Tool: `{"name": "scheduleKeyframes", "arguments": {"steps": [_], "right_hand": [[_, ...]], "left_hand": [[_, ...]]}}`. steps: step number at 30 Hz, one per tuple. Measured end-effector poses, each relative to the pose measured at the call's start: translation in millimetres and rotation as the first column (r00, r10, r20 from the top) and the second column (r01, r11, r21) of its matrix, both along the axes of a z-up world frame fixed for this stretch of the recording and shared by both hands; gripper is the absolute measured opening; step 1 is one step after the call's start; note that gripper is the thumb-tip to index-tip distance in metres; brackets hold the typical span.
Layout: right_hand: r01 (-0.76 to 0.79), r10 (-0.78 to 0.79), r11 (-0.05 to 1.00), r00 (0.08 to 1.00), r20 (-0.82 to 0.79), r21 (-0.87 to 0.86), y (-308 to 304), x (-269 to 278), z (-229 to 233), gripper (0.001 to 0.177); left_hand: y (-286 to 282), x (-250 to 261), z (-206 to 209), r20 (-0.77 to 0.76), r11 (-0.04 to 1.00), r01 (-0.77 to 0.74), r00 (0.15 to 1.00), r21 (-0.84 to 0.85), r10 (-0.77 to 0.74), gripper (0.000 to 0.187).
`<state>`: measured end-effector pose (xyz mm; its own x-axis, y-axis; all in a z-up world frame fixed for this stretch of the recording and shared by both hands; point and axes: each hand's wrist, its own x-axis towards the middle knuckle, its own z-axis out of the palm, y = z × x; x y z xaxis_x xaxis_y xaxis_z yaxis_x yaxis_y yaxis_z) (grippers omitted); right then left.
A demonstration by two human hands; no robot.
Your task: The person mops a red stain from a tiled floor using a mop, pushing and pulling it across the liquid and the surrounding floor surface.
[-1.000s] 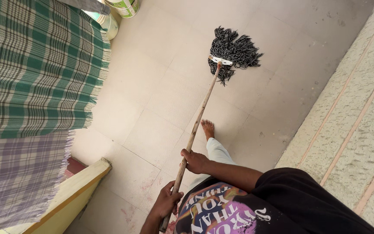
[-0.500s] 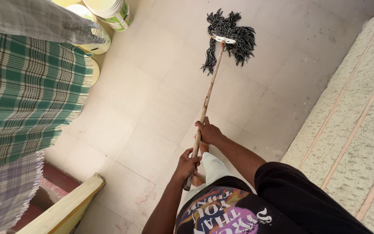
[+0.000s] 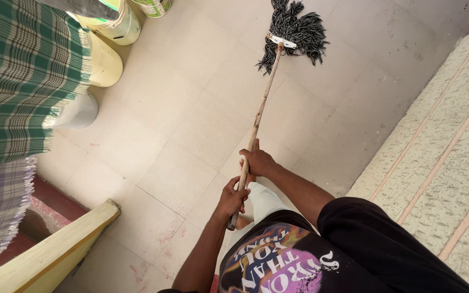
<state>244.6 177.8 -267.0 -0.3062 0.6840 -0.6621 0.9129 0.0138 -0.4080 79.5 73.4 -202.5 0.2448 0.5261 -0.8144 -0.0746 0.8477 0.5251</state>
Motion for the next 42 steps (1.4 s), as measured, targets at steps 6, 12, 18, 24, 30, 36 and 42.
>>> {"name": "scheduleKeyframes", "arguments": {"steps": [6,12,18,24,30,36,42], "right_hand": [[-0.237,0.258,0.955,0.960,-0.105,0.179,-119.3,-66.3,-7.7,0.070],[-0.325,0.283,0.931,0.931,-0.230,-0.168,-214.8,-125.0,44.4,0.072],[-0.459,0.399,0.869,0.872,-0.284,-0.188,-256.2,-159.3,72.4,0.058],[-0.436,0.383,0.887,0.879,-0.284,-0.153,-231.7,-155.2,61.4,0.056],[-0.382,0.347,0.919,0.900,-0.264,-0.097,-132.0,-140.5,45.3,0.045],[-0.372,0.374,0.927,0.926,-0.058,0.041,9.1,-109.5,14.9,0.053],[-0.404,0.397,0.904,0.915,0.076,0.142,113.2,-56.8,11.0,0.062]], "left_hand": [[-127.0,-70.8,21.3,-0.044,0.999,-0.053,0.998,-0.014,0.052,0.072],[-258.6,-121.9,74.2,-0.192,0.986,-0.071,0.981,-0.154,0.040,0.076],[-327.0,-134.6,86.7,-0.199,0.925,-0.300,0.946,-0.231,0.257,0.077],[-302.1,-127.9,71.3,-0.147,0.918,-0.315,0.947,-0.242,0.287,0.079],[-197.4,-113.8,61.7,-0.066,0.900,-0.369,0.929,-0.231,0.364,0.079],[-46.8,-60.5,26.9,0.012,0.911,-0.400,0.915,-0.104,0.403,0.065],[70.1,9.9,53.0,-0.015,0.921,-0.388,0.921,0.000,0.388,0.058]]}}
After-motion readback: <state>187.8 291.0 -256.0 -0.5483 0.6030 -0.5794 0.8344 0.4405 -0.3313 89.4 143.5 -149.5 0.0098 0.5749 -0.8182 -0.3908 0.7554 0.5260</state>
